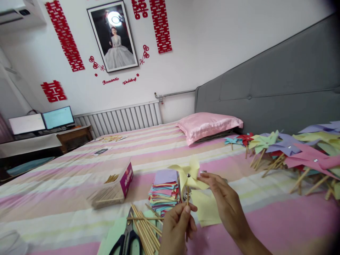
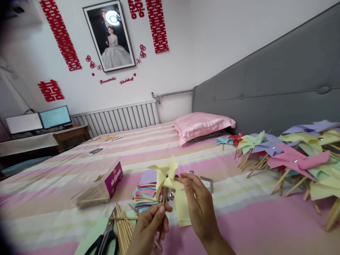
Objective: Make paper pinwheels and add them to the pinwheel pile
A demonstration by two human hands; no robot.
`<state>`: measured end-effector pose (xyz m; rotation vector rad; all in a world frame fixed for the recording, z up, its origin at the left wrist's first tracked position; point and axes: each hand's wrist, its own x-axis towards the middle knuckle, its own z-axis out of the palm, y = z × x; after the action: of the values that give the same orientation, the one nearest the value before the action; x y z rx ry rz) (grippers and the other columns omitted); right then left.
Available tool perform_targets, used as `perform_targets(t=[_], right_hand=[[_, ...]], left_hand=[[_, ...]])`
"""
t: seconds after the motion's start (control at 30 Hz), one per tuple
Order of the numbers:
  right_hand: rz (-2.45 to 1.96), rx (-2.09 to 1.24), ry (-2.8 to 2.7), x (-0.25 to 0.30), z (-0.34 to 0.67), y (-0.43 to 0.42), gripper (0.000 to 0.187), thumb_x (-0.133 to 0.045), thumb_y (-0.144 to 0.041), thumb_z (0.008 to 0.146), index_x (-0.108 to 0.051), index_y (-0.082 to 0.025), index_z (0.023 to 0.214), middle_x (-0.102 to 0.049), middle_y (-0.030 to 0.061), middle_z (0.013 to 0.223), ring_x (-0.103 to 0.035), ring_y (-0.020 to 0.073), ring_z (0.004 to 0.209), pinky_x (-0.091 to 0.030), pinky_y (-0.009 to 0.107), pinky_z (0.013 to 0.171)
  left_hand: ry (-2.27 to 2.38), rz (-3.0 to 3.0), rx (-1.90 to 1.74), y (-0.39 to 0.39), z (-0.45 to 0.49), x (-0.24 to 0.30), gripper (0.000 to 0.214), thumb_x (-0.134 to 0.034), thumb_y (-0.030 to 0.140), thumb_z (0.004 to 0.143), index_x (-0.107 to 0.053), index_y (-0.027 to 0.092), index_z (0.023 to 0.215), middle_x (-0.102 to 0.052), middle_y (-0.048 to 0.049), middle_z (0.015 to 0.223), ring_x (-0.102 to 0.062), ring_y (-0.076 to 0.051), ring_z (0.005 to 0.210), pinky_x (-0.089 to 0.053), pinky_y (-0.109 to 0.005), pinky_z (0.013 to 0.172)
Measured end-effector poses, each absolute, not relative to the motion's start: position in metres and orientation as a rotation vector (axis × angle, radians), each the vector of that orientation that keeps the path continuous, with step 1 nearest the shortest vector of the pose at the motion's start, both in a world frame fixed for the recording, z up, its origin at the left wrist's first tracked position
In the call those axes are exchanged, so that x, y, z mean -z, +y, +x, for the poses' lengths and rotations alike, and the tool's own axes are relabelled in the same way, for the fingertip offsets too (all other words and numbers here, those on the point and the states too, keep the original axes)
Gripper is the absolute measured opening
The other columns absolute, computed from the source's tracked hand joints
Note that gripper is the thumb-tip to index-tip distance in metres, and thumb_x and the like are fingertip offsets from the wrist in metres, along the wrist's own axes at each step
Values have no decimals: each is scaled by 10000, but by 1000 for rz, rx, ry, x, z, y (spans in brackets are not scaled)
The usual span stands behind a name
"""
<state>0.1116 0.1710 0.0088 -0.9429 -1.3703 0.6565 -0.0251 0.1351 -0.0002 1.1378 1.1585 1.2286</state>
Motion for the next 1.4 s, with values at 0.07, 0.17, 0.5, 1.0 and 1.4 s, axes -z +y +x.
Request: perform_targets(t=[0.07,0.17,0.5,1.0,1.4], right_hand=[[-934,-656,-1397,-9,111,169,340,-349,-355,880,-657,-221,927,-571,68,1079,-487,224,1054,-373,363,908],[-925,-645,-1456,-11,108,165,321,-350,-344,880,-635,-213,953,-587,67,1045,-510,221,1020,-397,351,882],[-949,-577,-1541,-10,102,160,241,-375,-304,870,-591,-213,921,-591,68,975,-525,216,944,-421,351,805],[-1039,-199,-1467,-10,113,175,148,-599,-320,713,-603,-229,830,-404,79,1210,-419,282,1062,-383,476,873],[-993,-275,-1493,-8,116,176,117,-603,-337,737,-629,-239,796,-426,66,1194,-421,263,1057,-390,455,873]], left_hand=[[1164,1131,-1236,135,-25,-1,432,-590,520,650,-602,99,751,-478,45,414,-324,-50,336,-211,-191,378],[1160,1118,-1252,134,-24,-2,416,-598,510,649,-603,104,743,-478,45,412,-334,-52,339,-222,-189,381],[1156,1137,-1252,136,-26,0,401,-585,496,669,-594,103,749,-475,47,414,-334,-50,341,-222,-186,382],[1160,1196,-1228,138,-27,9,378,-552,474,710,-620,106,760,-460,50,411,-324,-46,334,-208,-183,375],[1163,1218,-1122,136,-27,5,387,-540,488,704,-597,109,758,-448,56,396,-318,-47,310,-198,-186,356]])
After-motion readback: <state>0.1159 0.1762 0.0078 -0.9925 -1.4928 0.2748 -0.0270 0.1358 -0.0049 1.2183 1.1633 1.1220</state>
